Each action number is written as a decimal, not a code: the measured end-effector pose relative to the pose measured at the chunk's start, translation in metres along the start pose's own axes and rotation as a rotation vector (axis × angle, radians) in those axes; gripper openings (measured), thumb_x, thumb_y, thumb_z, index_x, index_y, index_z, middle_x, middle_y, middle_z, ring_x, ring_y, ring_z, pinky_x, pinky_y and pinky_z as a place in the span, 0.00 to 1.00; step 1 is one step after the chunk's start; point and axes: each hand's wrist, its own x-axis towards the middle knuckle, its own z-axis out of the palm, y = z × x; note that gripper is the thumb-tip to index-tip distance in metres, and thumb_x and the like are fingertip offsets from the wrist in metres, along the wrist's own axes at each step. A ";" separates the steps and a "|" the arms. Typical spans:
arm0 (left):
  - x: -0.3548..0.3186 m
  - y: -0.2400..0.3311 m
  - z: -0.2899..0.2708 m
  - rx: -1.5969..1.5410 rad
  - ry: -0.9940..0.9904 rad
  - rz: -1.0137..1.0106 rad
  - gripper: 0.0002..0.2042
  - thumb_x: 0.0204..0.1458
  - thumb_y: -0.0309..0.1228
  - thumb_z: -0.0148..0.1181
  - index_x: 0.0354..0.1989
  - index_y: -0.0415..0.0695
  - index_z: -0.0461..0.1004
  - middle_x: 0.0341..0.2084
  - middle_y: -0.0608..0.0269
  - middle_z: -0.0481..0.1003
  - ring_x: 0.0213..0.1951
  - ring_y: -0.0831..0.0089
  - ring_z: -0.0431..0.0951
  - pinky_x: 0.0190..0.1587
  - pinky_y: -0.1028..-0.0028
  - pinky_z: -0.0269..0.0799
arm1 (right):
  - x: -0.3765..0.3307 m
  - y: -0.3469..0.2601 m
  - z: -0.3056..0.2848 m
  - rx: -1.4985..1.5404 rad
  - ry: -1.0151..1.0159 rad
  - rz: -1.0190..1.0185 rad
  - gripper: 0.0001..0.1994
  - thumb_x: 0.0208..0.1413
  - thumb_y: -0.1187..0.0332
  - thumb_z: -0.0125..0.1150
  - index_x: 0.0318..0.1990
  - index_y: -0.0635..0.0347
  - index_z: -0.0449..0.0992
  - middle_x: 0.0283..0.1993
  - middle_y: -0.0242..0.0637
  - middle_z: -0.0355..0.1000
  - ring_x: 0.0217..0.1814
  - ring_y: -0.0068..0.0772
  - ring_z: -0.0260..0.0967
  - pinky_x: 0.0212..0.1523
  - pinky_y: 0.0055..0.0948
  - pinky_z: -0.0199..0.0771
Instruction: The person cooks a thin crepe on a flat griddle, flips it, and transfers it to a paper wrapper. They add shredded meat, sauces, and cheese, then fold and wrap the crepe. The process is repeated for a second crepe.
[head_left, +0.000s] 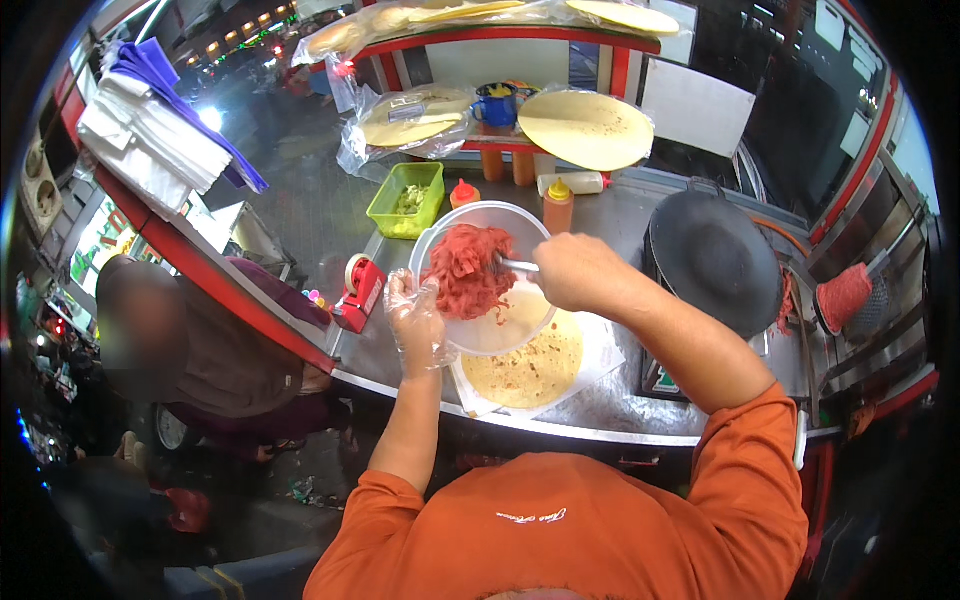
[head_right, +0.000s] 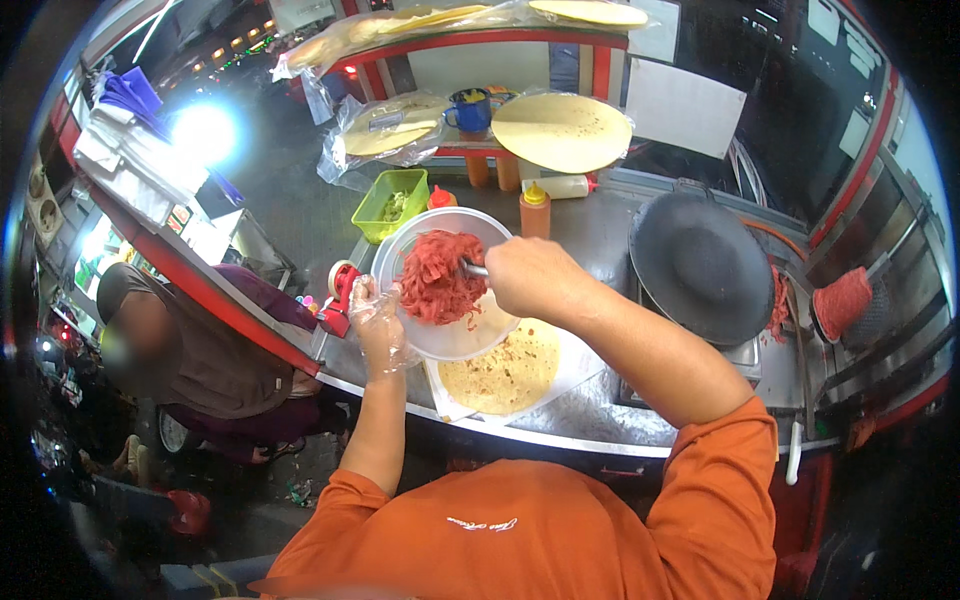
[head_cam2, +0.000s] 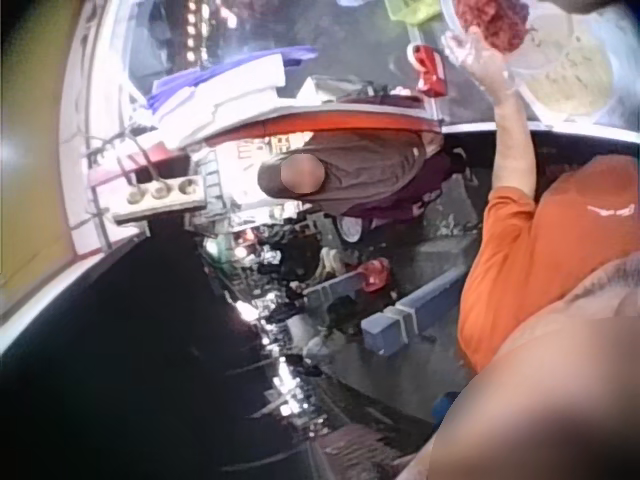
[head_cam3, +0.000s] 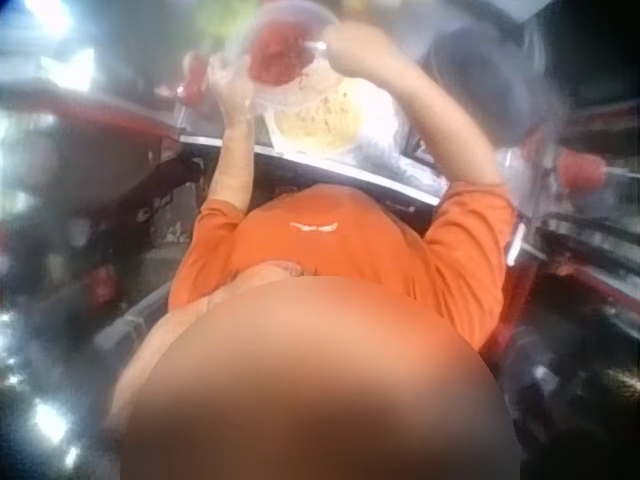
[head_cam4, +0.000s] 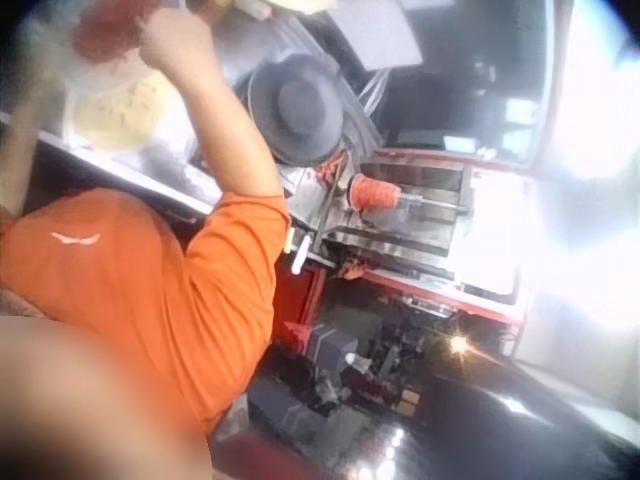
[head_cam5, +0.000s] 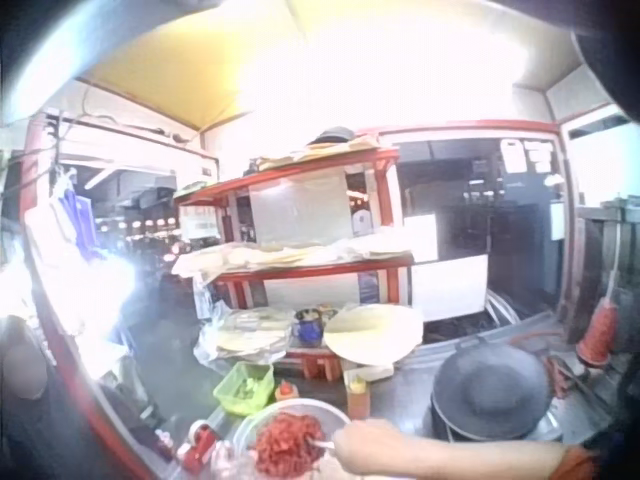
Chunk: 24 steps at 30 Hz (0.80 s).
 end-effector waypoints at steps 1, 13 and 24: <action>0.001 0.004 -0.005 0.110 0.000 -0.128 0.13 0.58 0.18 0.65 0.49 0.36 0.69 0.42 0.68 0.67 0.45 0.78 0.68 0.53 0.78 0.65 | -0.005 -0.005 -0.005 -0.076 0.083 0.006 0.09 0.55 0.71 0.61 0.35 0.65 0.85 0.36 0.55 0.82 0.41 0.53 0.84 0.37 0.50 0.84; 0.009 0.140 0.127 -0.147 -0.412 0.029 0.07 0.59 0.21 0.62 0.44 0.42 0.73 0.34 0.72 0.72 0.36 0.82 0.72 0.41 0.80 0.67 | -0.198 0.039 -0.118 -0.245 0.286 0.062 0.07 0.54 0.73 0.62 0.36 0.67 0.80 0.35 0.51 0.78 0.35 0.51 0.82 0.35 0.43 0.84; 0.002 0.054 0.443 0.101 -0.640 0.633 0.02 0.56 0.20 0.56 0.36 0.37 0.72 0.27 0.54 0.72 0.31 0.66 0.72 0.38 0.64 0.71 | -0.171 0.287 -0.126 -0.351 0.583 0.394 0.12 0.63 0.70 0.52 0.50 0.64 0.74 0.37 0.53 0.82 0.38 0.58 0.82 0.38 0.55 0.82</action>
